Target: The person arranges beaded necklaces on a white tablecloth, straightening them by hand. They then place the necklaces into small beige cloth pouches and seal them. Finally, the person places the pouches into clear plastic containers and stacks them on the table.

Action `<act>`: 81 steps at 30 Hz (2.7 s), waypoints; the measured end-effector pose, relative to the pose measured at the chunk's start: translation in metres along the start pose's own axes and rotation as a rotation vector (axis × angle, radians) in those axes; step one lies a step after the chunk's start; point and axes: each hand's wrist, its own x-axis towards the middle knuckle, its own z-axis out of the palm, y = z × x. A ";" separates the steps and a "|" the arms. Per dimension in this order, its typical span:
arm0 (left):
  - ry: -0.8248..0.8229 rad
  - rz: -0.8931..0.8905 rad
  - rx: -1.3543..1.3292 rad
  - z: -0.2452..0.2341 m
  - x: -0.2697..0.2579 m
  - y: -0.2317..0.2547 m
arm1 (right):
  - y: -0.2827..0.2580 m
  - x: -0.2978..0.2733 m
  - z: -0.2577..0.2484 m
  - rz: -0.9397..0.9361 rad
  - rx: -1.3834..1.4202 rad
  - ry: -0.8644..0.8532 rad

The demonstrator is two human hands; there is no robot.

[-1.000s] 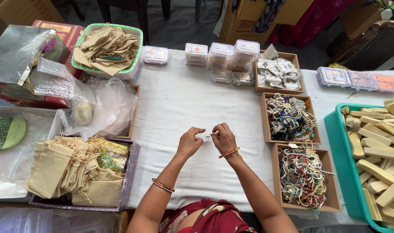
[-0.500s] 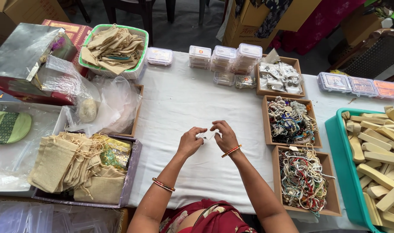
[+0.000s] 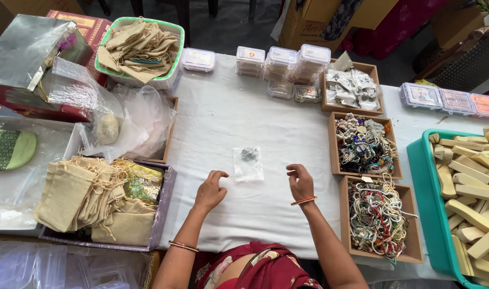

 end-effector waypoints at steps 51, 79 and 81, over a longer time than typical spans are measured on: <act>0.753 0.183 0.102 -0.001 0.016 0.013 | 0.019 -0.013 0.121 -0.500 -0.919 -0.507; 1.008 -0.816 0.345 -0.224 -0.083 -0.112 | -0.005 -0.019 0.109 -0.374 -0.894 -0.619; 1.050 -0.831 0.113 -0.228 -0.089 -0.110 | -0.005 -0.020 0.108 -0.404 -0.888 -0.584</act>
